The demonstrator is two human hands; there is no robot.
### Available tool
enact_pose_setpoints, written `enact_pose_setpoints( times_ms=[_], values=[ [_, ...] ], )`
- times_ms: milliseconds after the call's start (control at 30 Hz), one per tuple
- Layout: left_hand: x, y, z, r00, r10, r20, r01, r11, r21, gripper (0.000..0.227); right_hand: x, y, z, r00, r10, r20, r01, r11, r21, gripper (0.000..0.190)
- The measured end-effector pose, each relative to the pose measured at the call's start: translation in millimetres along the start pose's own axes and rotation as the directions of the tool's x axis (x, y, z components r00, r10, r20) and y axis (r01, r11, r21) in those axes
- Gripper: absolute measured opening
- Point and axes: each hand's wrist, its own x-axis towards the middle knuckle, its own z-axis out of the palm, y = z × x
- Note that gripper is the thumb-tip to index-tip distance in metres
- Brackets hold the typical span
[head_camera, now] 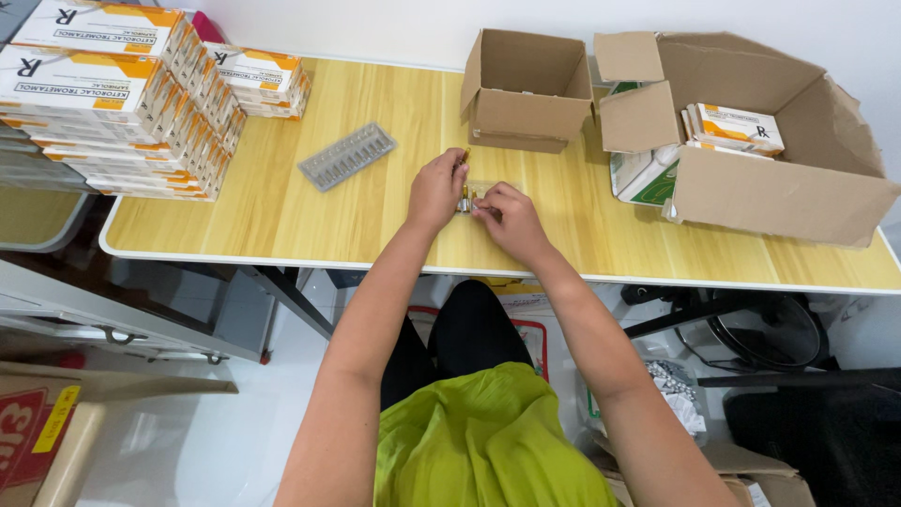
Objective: The person repeatedly opens small orange and white boxes, removes blister packs containing vials, and places the vials into a clear plastic tray on the table. The person then places the filled tray into a cardboard box and repeats the process with additional boxes.
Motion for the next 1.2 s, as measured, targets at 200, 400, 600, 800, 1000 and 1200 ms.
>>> enact_pose_setpoints(
  times_ms=[200,400,600,800,1000,1200],
  values=[
    [0,0,1,1.0,-0.01,0.008,0.01,1.0,0.012,0.021,4,2,2,1.0,-0.019,-0.01,0.019,0.996,-0.083,0.011],
    [0,0,-1,1.0,0.013,0.004,-0.013,1.0,0.007,0.021,5,-5,-1,0.992,-0.128,0.008,0.127,0.968,-0.216,0.011],
    [-5,14,-12,0.987,0.153,-0.044,-0.155,0.986,-0.063,0.019,9,12,0,0.984,0.088,-0.157,-0.081,0.995,0.055,0.006],
    [-6,28,-16,0.965,0.215,0.148,-0.199,0.973,-0.118,0.022,14,49,4,0.924,0.359,-0.135,-0.236,0.811,0.535,0.013],
    [-4,18,-10,0.977,0.154,0.147,-0.136,0.982,-0.127,0.025,10,61,-2,0.932,0.309,-0.191,-0.238,0.916,0.323,0.007],
    [-4,7,-6,0.97,0.153,0.187,-0.141,0.987,-0.076,0.021,17,57,-14,0.984,0.176,-0.042,-0.172,0.981,0.087,0.01]
  ],
)
